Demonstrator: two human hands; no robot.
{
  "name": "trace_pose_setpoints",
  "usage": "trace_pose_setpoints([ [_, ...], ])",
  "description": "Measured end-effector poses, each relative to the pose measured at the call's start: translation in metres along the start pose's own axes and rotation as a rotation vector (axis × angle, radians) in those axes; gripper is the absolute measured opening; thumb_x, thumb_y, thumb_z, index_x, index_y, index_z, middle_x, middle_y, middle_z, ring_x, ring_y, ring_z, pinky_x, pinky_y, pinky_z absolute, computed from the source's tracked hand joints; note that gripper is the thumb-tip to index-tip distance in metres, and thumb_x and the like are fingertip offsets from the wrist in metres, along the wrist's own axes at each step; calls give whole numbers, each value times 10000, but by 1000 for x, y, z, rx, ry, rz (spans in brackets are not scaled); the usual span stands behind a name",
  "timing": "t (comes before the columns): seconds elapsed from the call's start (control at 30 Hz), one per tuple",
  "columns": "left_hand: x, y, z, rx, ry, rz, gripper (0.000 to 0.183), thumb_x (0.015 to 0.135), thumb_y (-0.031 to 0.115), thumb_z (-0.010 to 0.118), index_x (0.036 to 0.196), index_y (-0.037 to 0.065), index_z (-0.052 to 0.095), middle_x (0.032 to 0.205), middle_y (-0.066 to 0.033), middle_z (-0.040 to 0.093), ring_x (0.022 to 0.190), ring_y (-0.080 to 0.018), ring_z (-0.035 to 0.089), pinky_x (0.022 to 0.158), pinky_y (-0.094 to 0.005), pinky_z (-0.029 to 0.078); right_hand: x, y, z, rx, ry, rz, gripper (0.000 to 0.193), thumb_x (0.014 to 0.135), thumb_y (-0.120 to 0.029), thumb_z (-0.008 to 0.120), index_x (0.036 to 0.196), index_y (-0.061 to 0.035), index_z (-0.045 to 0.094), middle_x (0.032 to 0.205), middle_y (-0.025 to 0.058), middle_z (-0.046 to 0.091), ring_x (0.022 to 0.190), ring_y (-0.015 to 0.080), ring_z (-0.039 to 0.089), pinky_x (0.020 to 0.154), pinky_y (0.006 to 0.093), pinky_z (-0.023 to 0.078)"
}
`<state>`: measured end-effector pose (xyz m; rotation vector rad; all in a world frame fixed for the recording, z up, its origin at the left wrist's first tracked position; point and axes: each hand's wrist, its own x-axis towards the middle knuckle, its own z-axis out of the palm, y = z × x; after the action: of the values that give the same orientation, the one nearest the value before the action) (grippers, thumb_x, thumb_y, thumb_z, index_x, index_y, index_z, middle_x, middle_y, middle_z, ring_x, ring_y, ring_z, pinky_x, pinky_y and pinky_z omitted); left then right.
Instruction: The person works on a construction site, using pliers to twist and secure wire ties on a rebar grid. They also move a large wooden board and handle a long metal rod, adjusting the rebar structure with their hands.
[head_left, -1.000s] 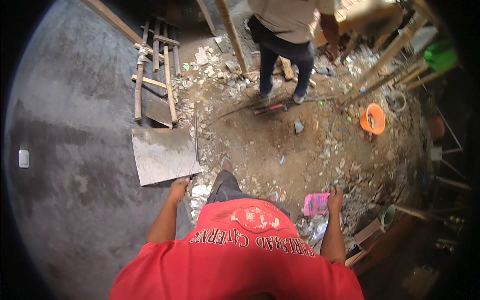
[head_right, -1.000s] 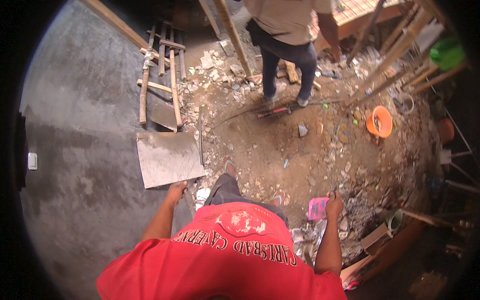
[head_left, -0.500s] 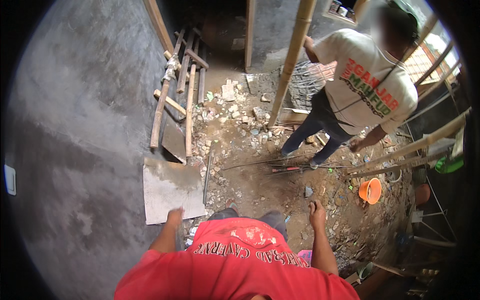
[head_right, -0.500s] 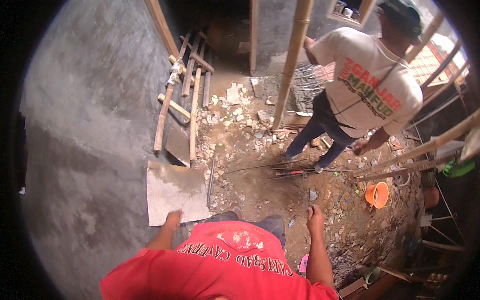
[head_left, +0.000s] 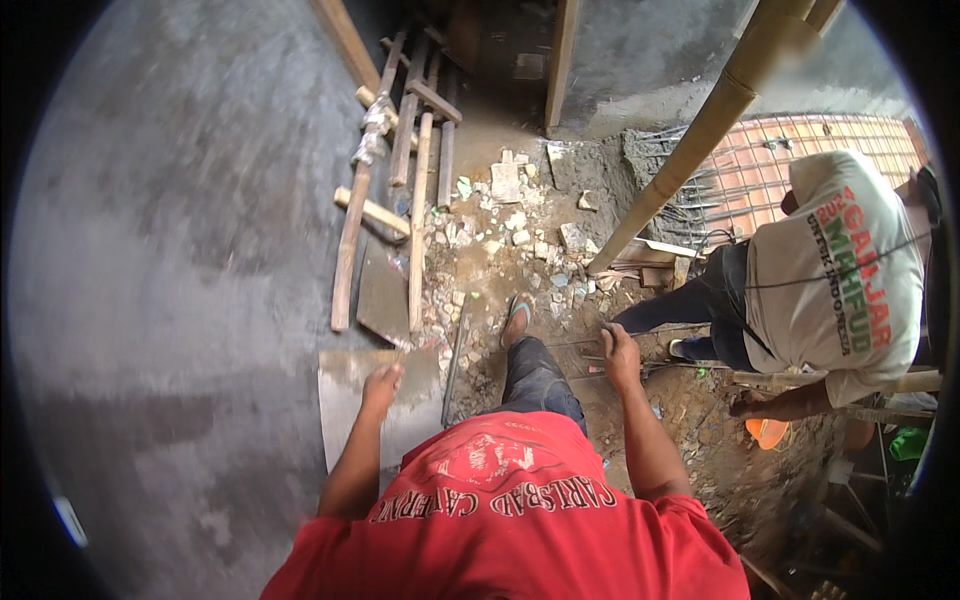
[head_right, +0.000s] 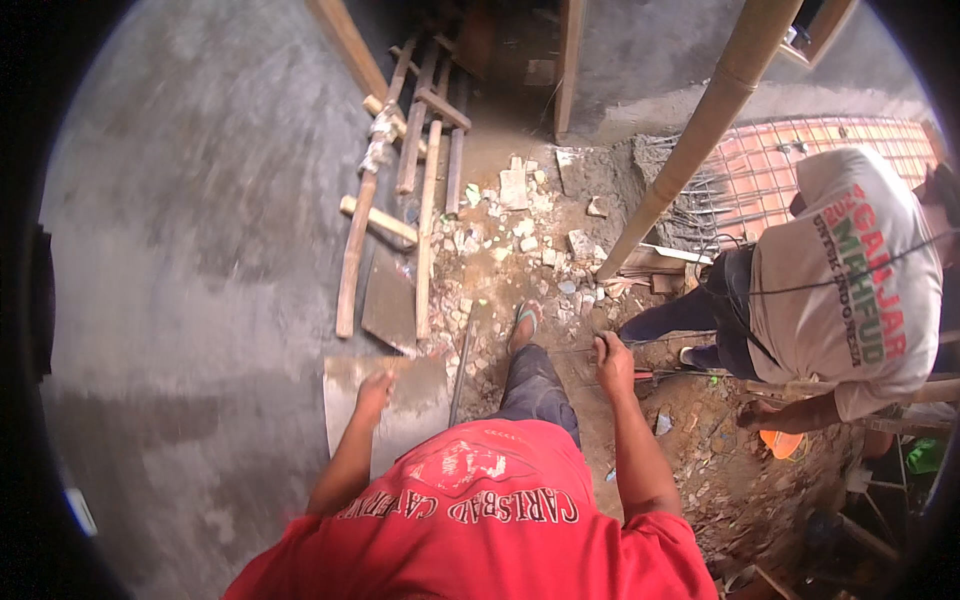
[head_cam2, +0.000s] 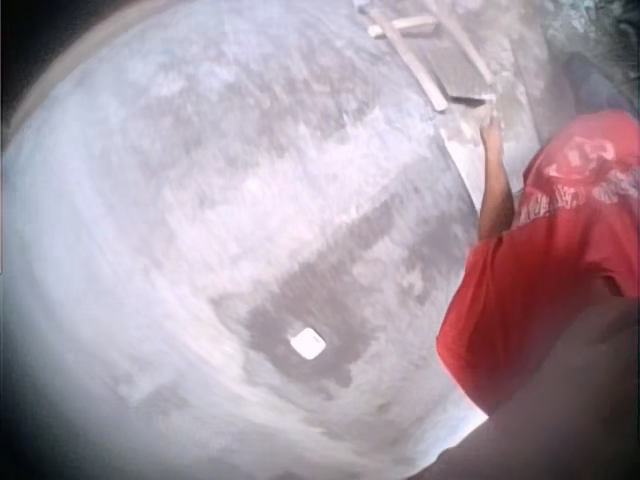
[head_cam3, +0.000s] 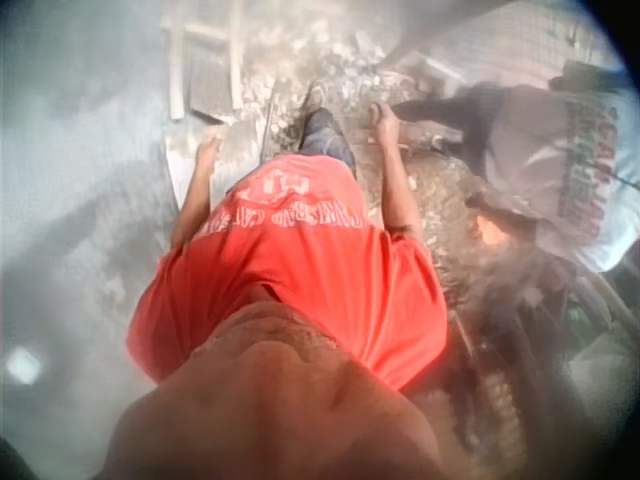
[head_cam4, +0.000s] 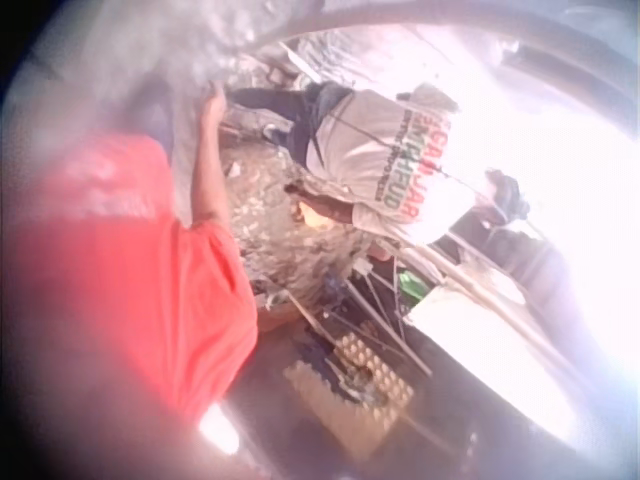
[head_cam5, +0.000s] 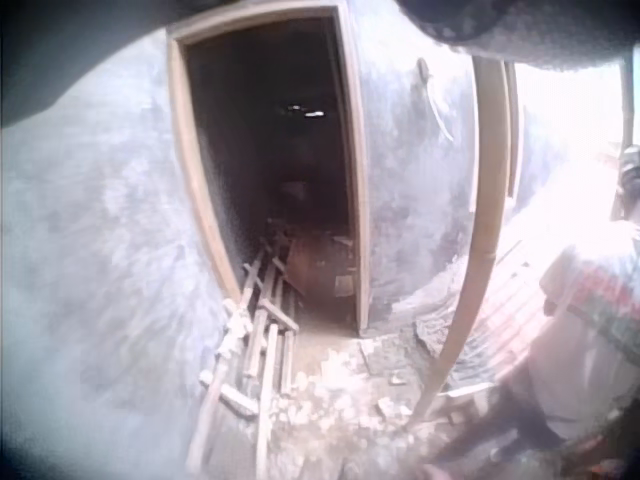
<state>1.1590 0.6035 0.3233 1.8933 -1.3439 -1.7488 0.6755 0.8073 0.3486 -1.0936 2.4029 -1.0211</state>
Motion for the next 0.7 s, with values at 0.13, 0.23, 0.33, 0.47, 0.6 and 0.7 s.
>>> trace_pose_setpoints([
  [0.13,38,-22,-16,19,42,-190,315,991,371,607,933,77,702,672,28,544,492,-96,447,453,-273,357,98,-5,39,63,-95,64,197,997,-199,592,1007,-20,672,891,209,695,844,416,675,747,443,519],
  [0.23,39,-8,-35,72,130,-282,234,946,298,625,868,84,677,640,18,528,458,-112,442,421,-285,343,157,-1,65,88,-96,133,203,997,-205,590,991,-18,669,880,211,691,832,420,669,737,449,514],
  [0.33,65,25,-56,154,81,-202,166,903,248,644,829,100,655,621,18,508,453,-111,440,412,-285,333,215,0,76,61,-81,193,209,1000,-205,582,988,-15,669,871,214,688,823,418,670,726,456,510],
  [0.47,130,101,-58,236,36,-268,162,902,255,652,826,112,656,619,34,499,459,-95,435,406,-275,318,273,-5,79,80,-21,287,221,1009,-217,571,1039,-24,675,872,194,708,823,398,685,727,454,520],
  [0.6,219,197,-45,204,-33,-223,264,994,303,613,840,95,665,620,41,507,475,-79,432,430,-263,318,320,-13,89,83,69,371,238,1007,-236,581,1101,-39,675,885,182,719,840,387,693,748,442,528],
  [0.7,318,288,-20,349,-92,-191,295,1018,316,598,855,84,677,621,38,515,479,-80,433,447,-261,324,342,-10,96,31,172,472,242,1006,-242,585,1101,-37,672,877,179,718,836,379,696,744,437,525],
])
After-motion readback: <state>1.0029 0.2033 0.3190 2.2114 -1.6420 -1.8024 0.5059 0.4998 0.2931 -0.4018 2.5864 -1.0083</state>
